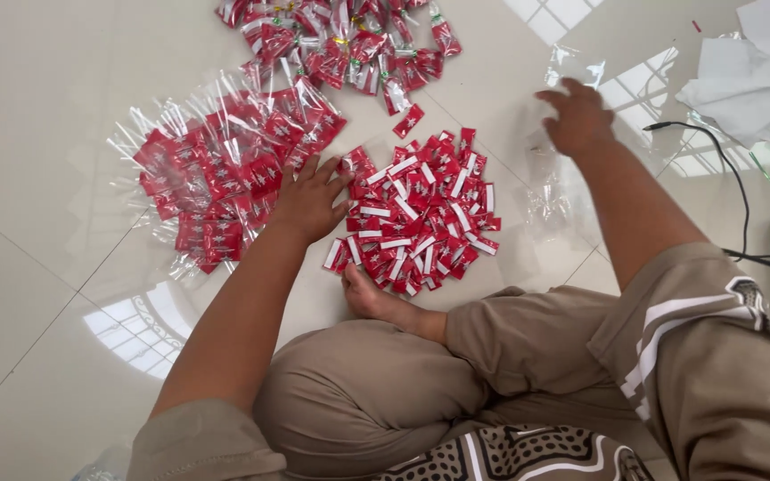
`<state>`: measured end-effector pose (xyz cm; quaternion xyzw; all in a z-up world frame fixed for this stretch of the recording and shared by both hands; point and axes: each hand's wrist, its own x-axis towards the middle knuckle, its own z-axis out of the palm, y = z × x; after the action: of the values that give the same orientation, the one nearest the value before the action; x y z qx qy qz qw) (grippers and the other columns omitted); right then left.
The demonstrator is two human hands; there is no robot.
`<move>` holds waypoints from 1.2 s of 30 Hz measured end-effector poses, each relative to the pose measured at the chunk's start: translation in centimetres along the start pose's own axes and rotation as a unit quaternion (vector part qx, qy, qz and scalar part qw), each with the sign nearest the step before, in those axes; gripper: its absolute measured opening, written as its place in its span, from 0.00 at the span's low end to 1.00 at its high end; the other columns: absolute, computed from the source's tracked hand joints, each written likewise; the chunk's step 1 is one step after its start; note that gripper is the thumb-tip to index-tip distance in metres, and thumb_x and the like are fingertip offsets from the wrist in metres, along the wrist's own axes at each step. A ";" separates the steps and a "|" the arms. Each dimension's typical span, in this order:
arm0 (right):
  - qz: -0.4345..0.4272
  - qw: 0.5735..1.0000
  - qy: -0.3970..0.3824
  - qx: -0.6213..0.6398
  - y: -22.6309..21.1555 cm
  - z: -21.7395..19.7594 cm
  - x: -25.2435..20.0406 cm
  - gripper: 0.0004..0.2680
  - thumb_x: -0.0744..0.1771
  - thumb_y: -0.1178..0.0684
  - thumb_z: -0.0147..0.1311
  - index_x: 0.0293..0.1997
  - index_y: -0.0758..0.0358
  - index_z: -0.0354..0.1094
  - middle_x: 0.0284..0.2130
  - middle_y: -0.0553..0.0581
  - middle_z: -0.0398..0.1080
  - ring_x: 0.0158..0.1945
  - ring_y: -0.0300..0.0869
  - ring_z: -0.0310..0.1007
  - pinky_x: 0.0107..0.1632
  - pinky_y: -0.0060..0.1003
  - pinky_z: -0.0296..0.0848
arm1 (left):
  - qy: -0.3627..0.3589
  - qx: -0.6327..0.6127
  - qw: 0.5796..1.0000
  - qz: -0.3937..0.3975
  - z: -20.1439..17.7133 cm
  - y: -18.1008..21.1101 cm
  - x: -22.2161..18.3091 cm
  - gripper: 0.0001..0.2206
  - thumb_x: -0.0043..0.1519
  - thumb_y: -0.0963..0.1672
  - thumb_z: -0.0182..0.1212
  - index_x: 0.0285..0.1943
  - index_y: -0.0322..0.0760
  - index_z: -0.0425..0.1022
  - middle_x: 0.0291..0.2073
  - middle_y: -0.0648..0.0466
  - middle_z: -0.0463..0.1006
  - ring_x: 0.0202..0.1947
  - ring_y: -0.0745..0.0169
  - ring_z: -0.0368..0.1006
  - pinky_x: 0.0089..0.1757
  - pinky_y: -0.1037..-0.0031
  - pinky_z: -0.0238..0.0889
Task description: A person sitting on the floor is manually sorting and packaging small red packets into clear plastic bags.
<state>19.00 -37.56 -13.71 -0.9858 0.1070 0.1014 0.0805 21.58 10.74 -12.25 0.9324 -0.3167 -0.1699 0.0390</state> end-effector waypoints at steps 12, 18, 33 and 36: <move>0.011 0.995 0.089 0.046 4.1 2.1 1.4 0.20 0.64 0.58 0.61 0.65 0.62 0.68 0.58 0.65 0.66 0.58 0.60 0.66 0.58 0.52 0.69 | -0.070 -0.008 0.993 -0.099 -0.4 2.8 0.4 0.27 0.59 0.50 0.62 0.70 0.54 0.65 0.76 0.59 0.53 0.74 0.50 0.49 0.64 0.37 0.45; -0.024 0.973 0.003 -0.229 5.0 6.1 -1.7 0.08 0.71 0.49 0.51 0.50 0.59 0.72 0.39 0.56 0.72 0.41 0.47 0.80 0.40 0.38 0.83 | -0.118 0.022 0.986 -0.120 -0.7 4.0 -0.4 0.25 0.64 0.53 0.54 0.73 0.60 0.65 0.76 0.58 0.56 0.76 0.47 0.49 0.65 0.39 0.43; 0.049 0.921 0.038 0.384 -5.4 -8.0 -17.8 0.08 0.69 0.54 0.51 0.50 0.65 0.69 0.34 0.65 0.75 0.31 0.48 0.78 0.38 0.38 0.80 | 0.080 -0.230 0.959 -0.147 -7.2 18.1 -10.7 0.23 0.66 0.54 0.54 0.69 0.48 0.70 0.66 0.49 0.68 0.68 0.41 0.63 0.57 0.39 0.58; -0.004 0.860 -0.048 0.508 -10.5 -10.0 -24.2 0.12 0.71 0.57 0.46 0.63 0.66 0.64 0.39 0.64 0.73 0.42 0.49 0.77 0.46 0.46 0.79 | 0.117 -0.496 0.848 -0.145 -5.2 23.2 -10.9 0.25 0.68 0.53 0.54 0.72 0.43 0.66 0.62 0.41 0.72 0.63 0.38 0.69 0.56 0.46 0.62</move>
<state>0.06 -24.54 2.67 -0.8022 0.1355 0.0798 0.5760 1.92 -1.34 -0.03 0.8371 -0.0447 -0.1983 0.5079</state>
